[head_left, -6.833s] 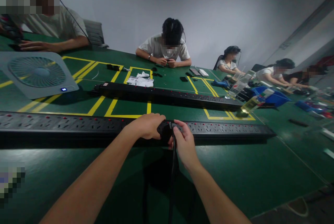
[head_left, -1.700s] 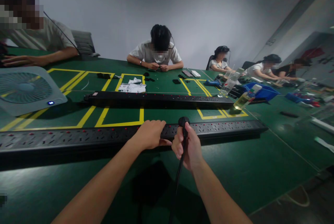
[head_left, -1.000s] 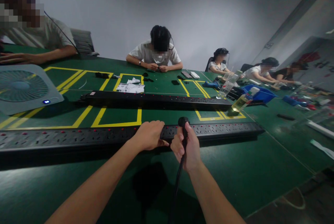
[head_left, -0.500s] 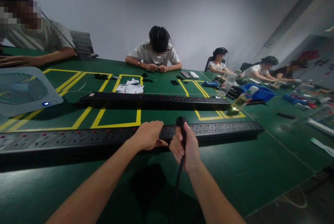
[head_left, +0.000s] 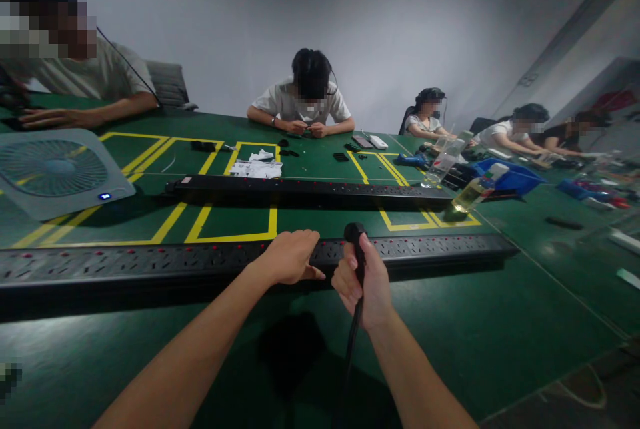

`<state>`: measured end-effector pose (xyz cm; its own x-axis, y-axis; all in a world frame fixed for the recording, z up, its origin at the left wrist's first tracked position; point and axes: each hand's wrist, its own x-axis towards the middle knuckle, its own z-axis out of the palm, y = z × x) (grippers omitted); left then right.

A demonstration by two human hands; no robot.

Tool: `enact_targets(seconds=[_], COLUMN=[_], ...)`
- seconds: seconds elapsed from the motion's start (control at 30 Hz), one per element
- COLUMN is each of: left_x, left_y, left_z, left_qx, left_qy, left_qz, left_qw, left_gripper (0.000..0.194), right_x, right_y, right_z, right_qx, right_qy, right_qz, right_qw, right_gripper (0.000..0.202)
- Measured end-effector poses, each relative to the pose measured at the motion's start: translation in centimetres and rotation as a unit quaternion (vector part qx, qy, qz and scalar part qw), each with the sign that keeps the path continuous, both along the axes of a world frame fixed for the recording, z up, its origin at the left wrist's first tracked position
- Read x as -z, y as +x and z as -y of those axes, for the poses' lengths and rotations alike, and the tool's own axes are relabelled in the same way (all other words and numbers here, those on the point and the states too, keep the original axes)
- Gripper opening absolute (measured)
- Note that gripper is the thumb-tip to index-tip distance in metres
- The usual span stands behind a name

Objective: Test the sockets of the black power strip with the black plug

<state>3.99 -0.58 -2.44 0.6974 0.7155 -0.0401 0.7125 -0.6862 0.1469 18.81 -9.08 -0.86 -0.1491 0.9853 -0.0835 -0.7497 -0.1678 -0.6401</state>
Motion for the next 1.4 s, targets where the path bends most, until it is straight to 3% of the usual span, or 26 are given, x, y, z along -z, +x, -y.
enact_targets(seconds=[0.4, 0.8, 1.13, 1.4], left_x=[-0.9, -2.2, -1.8, -1.9], left_y=[-1.1, -2.1, -2.1, -3.3], left_z=[-0.3, -0.6, -0.6, -1.3], left_qx=[-0.020, -0.050, -0.047, -0.037], left_qy=[-0.041, -0.087, -0.086, -0.162], left_qz=[0.016, -0.039, -0.034, 0.031], left_qw=[0.999, 0.994, 0.995, 0.986], left_gripper=[0.058, 0.055, 0.058, 0.060], right_x=[0.4, 0.5, 1.1, 1.7], right_y=[0.0, 0.0, -0.5, -1.0], right_z=[-0.4, -0.4, -0.6, -0.5], right_qx=[-0.006, -0.017, -0.057, -0.092], right_qy=[-0.027, -0.034, -0.049, -0.074], right_qz=[0.012, 0.022, 0.061, 0.094], right_qw=[1.000, 0.999, 0.995, 0.989], right_gripper=[0.042, 0.042, 0.043, 0.049])
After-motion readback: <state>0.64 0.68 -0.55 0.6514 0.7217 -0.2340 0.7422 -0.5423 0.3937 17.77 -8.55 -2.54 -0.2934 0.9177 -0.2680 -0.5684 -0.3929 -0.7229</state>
